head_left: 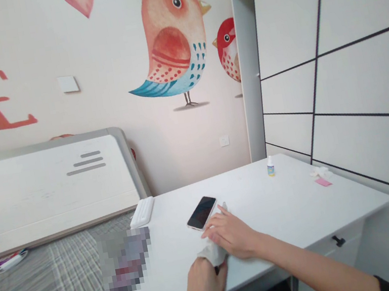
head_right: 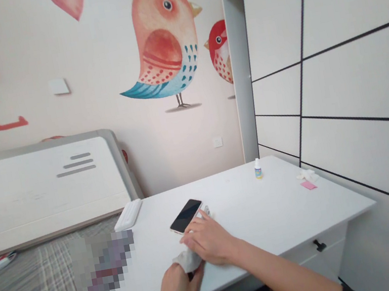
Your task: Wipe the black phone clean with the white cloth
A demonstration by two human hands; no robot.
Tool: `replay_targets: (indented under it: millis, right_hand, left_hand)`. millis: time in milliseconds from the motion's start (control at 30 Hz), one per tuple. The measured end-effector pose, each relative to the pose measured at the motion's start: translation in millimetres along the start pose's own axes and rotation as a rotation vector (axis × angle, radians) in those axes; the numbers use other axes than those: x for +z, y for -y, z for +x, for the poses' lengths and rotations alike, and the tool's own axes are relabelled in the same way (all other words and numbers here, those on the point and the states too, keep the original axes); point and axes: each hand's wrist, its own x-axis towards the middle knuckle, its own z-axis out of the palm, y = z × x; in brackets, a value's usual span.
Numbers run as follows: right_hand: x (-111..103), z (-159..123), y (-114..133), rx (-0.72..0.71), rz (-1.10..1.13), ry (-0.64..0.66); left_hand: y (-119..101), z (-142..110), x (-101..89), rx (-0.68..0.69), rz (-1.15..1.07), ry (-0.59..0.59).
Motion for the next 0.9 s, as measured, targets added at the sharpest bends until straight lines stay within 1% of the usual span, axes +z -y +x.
replay_targets:
  millis: [100,233,367,500,567,667,800,900]
  right_hand:
    - [2.5,1.1,-1.9,0.03,-0.013,-0.051]
    - [3.3,1.5,-3.5,-0.007,-0.019,-0.035]
    - [2.5,1.0,-2.7,0.07,-0.053,-0.092]
    - [4.4,0.4,0.3,-0.041,-0.037,-0.04]
    - [4.7,1.2,-3.2,-0.028,-0.031,-0.061]
    - [5.1,1.7,-9.5,0.047,-0.042,-0.124]
    - [5.5,-0.6,-12.0,-0.024,-0.018,-0.084]
    - [3.7,-1.0,-15.4,0.002,-0.01,-0.119]
  left_hand:
    - [0.9,-0.1,1.2,-0.03,0.036,0.007]
    - [1.0,-0.2,1.4,0.014,0.028,-0.021]
    - [0.4,-0.3,1.4,-0.05,0.093,-0.013]
    - [-0.2,0.0,-0.5,0.006,0.006,0.01]
    - [-1.2,-0.1,-1.8,-0.012,0.012,0.016]
    - [-2.9,-0.1,-2.9,-0.067,0.063,0.009]
    - [-4.9,0.3,-3.5,-0.01,0.068,0.024]
    - [-6.3,0.2,-4.1,-0.039,0.094,0.02]
